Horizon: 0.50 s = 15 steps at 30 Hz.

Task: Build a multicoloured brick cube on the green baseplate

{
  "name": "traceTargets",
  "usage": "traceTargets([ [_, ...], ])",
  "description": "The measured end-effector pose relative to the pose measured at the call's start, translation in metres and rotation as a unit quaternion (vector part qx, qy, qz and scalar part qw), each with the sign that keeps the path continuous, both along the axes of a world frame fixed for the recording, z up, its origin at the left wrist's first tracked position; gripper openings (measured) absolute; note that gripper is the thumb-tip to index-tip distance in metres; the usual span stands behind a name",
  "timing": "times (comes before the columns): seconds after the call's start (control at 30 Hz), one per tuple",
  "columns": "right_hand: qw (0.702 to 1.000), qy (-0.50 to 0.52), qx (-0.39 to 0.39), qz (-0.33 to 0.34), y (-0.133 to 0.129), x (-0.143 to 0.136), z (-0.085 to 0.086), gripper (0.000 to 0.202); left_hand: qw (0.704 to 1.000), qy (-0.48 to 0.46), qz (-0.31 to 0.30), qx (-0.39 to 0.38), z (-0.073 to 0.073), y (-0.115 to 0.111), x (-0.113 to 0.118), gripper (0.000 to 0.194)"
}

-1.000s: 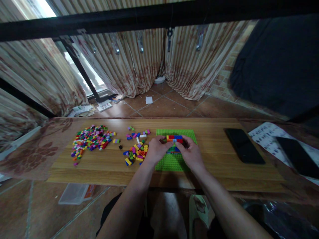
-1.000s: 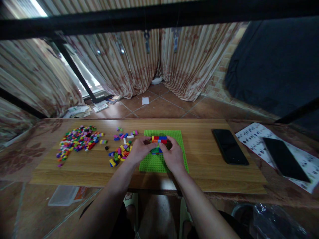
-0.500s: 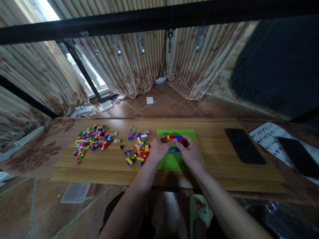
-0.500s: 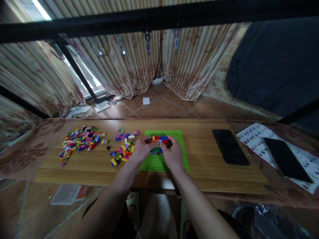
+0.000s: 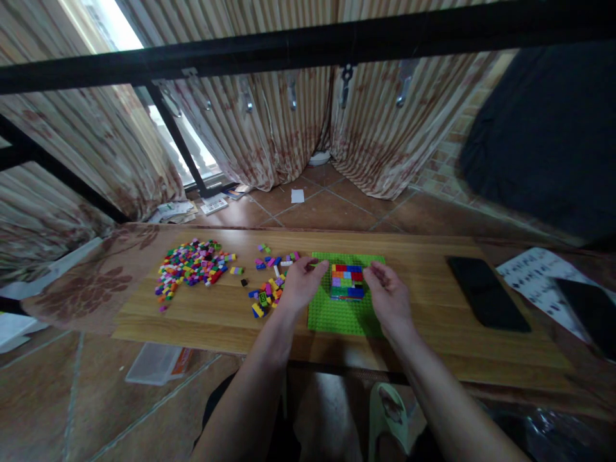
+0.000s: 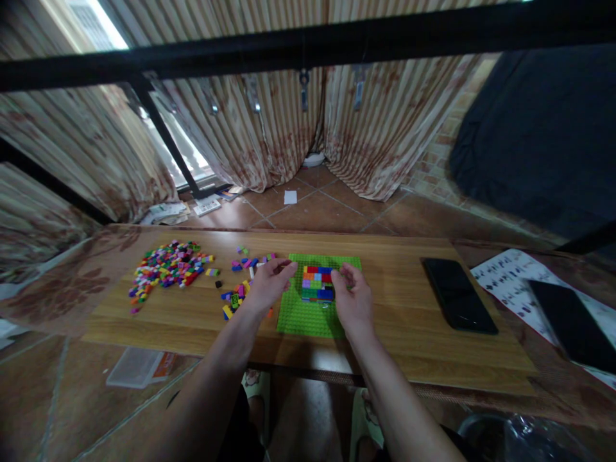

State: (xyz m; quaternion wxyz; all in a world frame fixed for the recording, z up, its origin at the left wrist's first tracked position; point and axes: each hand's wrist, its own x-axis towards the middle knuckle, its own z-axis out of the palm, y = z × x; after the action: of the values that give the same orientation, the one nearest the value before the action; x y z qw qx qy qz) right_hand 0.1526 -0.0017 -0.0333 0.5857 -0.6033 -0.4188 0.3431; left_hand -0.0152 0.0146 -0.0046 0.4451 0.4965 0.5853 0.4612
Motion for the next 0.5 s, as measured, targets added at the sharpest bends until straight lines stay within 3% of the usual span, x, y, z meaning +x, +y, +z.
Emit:
traceTargets([
  [0.27, 0.997, 0.047, 0.049, -0.036, -0.003, -0.001, 0.010, 0.039, 0.994, -0.088, 0.070, 0.014, 0.020, 0.000, -0.019, 0.021],
  [0.5, 0.998, 0.052, 0.023, -0.027, -0.005, -0.004, 0.011, 0.040, 0.992, -0.090, 0.084, 0.006, 0.021, -0.001, -0.027, 0.018],
])
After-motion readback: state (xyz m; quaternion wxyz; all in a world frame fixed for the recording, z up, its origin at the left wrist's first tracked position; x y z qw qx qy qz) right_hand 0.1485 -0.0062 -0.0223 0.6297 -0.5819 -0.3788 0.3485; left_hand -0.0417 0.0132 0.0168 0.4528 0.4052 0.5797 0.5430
